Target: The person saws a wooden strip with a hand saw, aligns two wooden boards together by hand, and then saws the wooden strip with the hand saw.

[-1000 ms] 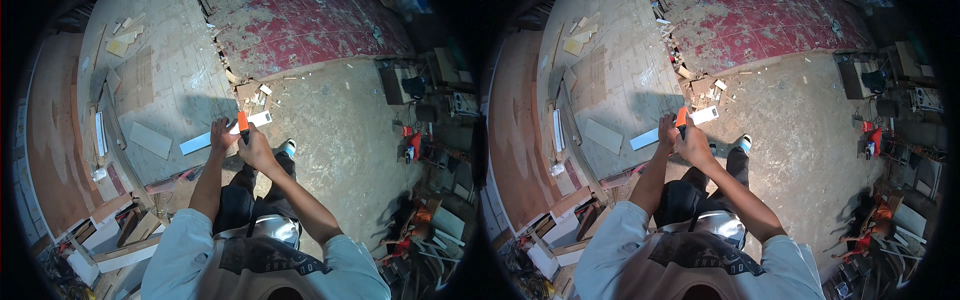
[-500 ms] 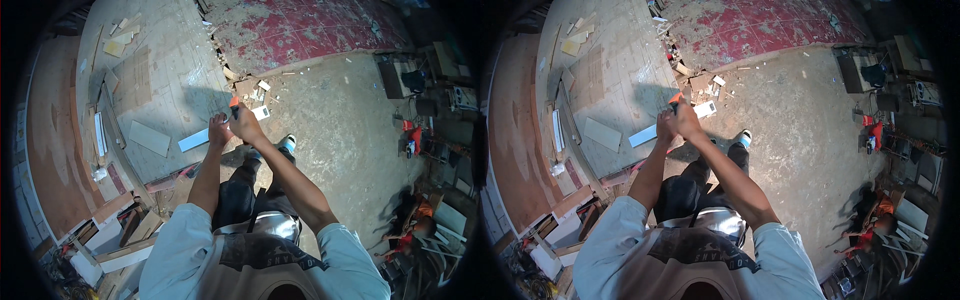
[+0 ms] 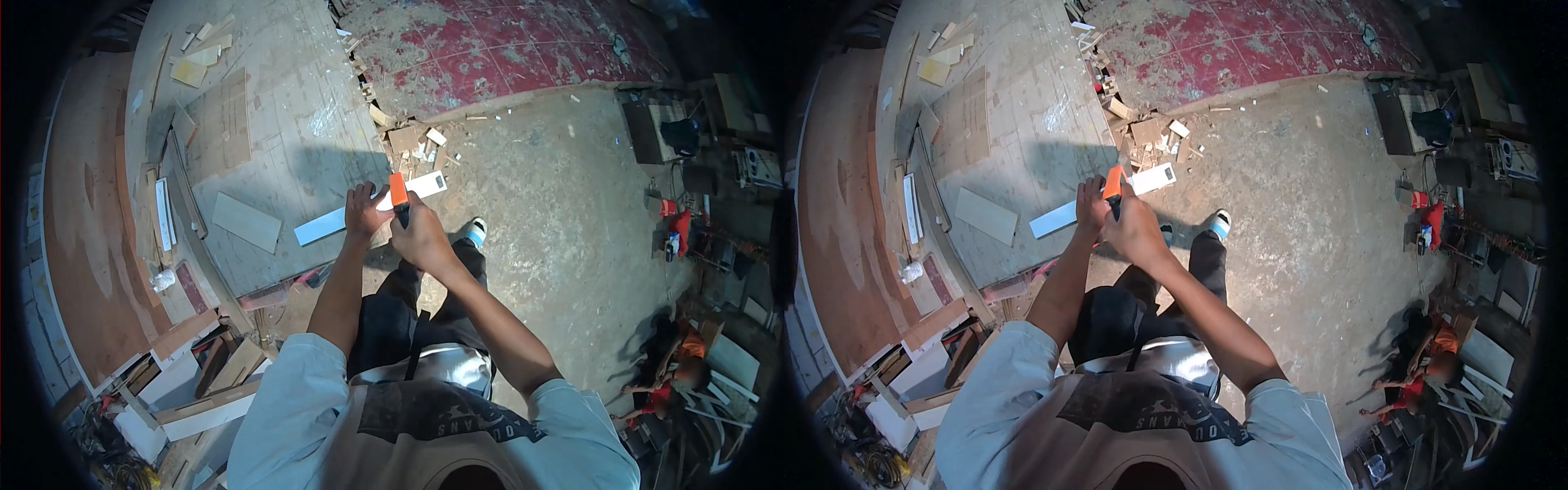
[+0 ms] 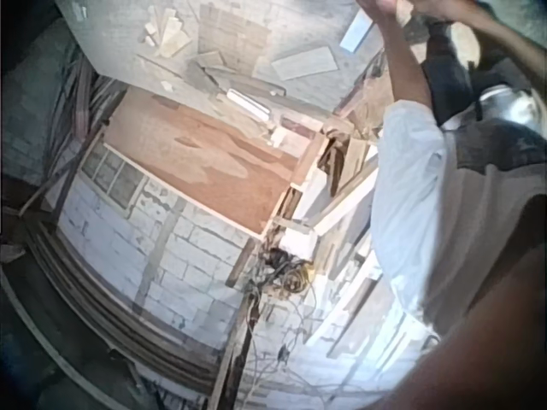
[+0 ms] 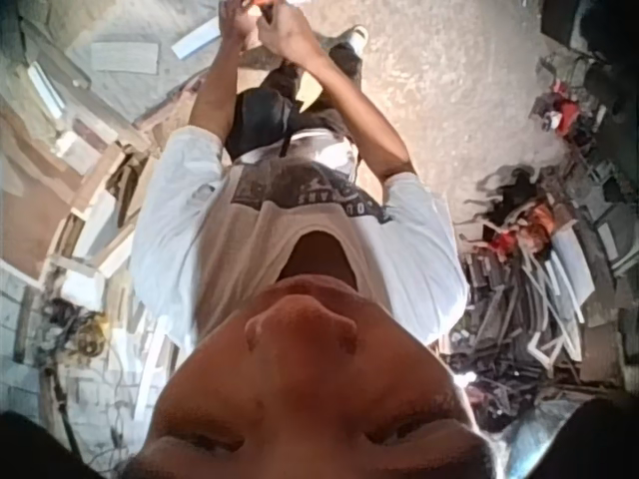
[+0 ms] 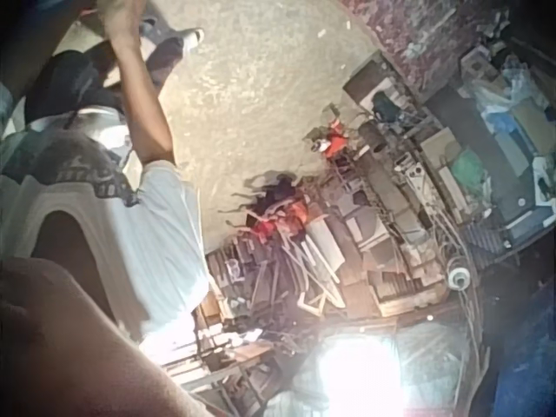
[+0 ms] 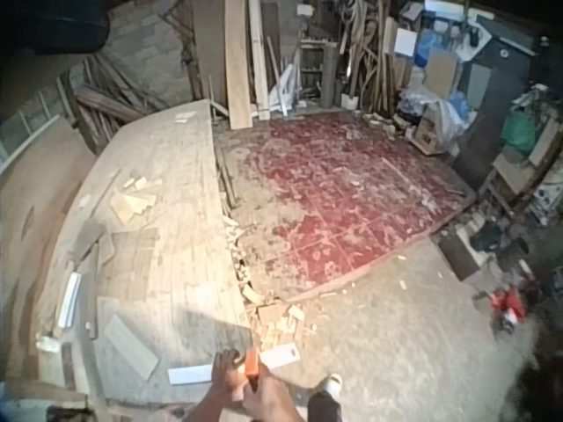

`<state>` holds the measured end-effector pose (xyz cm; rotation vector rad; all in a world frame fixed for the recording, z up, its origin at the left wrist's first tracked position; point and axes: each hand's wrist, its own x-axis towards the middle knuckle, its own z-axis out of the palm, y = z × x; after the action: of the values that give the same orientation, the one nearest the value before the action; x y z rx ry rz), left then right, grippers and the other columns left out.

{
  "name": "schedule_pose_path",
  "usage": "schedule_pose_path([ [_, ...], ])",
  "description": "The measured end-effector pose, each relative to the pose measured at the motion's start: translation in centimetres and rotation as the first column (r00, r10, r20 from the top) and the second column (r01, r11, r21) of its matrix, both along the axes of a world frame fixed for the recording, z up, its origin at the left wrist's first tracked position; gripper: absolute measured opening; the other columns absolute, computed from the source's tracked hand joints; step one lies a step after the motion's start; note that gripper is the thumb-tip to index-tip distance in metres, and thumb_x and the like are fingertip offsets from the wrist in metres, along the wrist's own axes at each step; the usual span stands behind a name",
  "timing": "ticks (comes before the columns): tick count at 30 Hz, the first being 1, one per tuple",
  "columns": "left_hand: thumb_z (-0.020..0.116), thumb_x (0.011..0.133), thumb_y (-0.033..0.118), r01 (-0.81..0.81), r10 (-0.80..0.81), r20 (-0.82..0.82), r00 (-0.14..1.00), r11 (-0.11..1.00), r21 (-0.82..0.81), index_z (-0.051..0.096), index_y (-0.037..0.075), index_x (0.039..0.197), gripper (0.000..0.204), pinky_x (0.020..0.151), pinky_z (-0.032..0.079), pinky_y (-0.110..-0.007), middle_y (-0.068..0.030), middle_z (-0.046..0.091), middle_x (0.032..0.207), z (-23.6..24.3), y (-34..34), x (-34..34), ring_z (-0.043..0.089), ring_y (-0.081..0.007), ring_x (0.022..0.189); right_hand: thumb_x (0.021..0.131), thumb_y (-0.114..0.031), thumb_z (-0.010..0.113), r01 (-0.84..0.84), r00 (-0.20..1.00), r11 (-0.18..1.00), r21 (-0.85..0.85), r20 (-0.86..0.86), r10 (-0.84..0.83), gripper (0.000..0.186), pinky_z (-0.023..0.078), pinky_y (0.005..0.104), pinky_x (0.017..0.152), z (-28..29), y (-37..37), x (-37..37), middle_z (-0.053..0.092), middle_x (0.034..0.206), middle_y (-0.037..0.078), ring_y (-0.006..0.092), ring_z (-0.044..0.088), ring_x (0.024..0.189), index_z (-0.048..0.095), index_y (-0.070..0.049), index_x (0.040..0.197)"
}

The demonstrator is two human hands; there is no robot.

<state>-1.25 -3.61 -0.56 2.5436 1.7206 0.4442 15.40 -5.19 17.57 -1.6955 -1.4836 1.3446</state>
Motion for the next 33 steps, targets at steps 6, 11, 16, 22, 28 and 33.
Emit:
schedule_pose_path([
  [6,0.078,0.064,0.041,-0.003,0.005,-0.031,0.999,0.998,0.057,0.071,0.019,0.100,0.043,0.075,0.041,-0.038,-0.0031,0.055,0.091,-1.6,-0.3,0.0,0.054,-0.0216,0.087,0.085,-0.006,0.057,0.038,0.999,0.999,0.030,0.018,-0.038,0.023,0.050,0.0466,0.064,-3.9,1.7,-1.2,0.062,0.076,0.032,0.0465,0.065,0.077,0.054,0.008,0.104],
  [11,0.083,0.057,0.047,0.005,-0.006,0.016,1.000,0.997,0.082,0.065,0.019,0.104,0.057,0.071,0.041,-0.039,-0.0040,0.055,0.090,-0.6,0.6,0.5,0.054,-0.0231,0.082,0.085,-0.004,0.061,-0.034,0.994,0.999,0.029,-0.105,0.037,0.028,0.049,0.0446,0.061,7.4,-6.7,2.8,0.063,0.078,0.028,0.0482,0.064,0.081,0.050,0.004,0.110],
  [16,0.086,0.056,0.047,0.008,-0.013,0.048,0.999,0.993,0.116,0.063,0.020,0.105,0.061,0.069,0.040,-0.038,-0.0049,0.055,0.088,-0.9,0.6,-0.2,0.054,-0.0240,0.081,0.087,-0.006,0.062,-0.132,0.991,0.943,-0.304,-0.068,0.117,0.032,0.049,0.0431,0.063,13.4,-9.3,4.1,0.063,0.086,0.027,0.0440,0.066,0.080,0.047,-0.001,0.115],
  [22,0.086,0.056,0.046,-0.002,-0.004,0.087,0.996,0.998,0.069,0.064,0.020,0.106,0.060,0.069,0.040,-0.038,-0.0042,0.054,0.086,-0.9,0.8,0.8,0.053,-0.0230,0.080,0.090,-0.005,0.059,-0.170,0.983,0.931,-0.323,-0.125,0.136,0.030,0.050,0.0416,0.071,15.6,-12.1,5.8,0.060,0.091,0.022,0.0363,0.067,0.089,0.044,-0.004,0.116],
  [28,0.086,0.057,0.049,0.007,-0.011,0.072,0.997,0.998,0.057,0.065,0.021,0.107,0.060,0.070,0.040,-0.038,-0.0038,0.053,0.086,-1.0,0.8,0.0,0.053,-0.0221,0.081,0.084,0.000,0.067,-0.053,0.952,0.999,0.008,-0.302,0.053,0.048,0.045,0.0287,0.060,16.8,-11.5,7.2,0.056,0.073,0.003,0.0099,0.051,0.065,0.046,-0.001,0.128],
  [33,0.085,0.059,0.049,0.015,-0.021,0.072,0.997,0.996,0.089,0.066,0.019,0.105,0.058,0.071,0.041,-0.038,-0.0037,0.053,0.087,-1.1,0.7,0.0,0.052,-0.0221,0.082,0.094,-0.005,0.062,-0.040,0.907,0.977,-0.209,-0.418,-0.052,0.032,0.046,0.0195,0.053,17.6,-10.1,8.2,0.057,0.090,0.005,0.0044,0.055,0.065,0.048,0.001,0.123],
])
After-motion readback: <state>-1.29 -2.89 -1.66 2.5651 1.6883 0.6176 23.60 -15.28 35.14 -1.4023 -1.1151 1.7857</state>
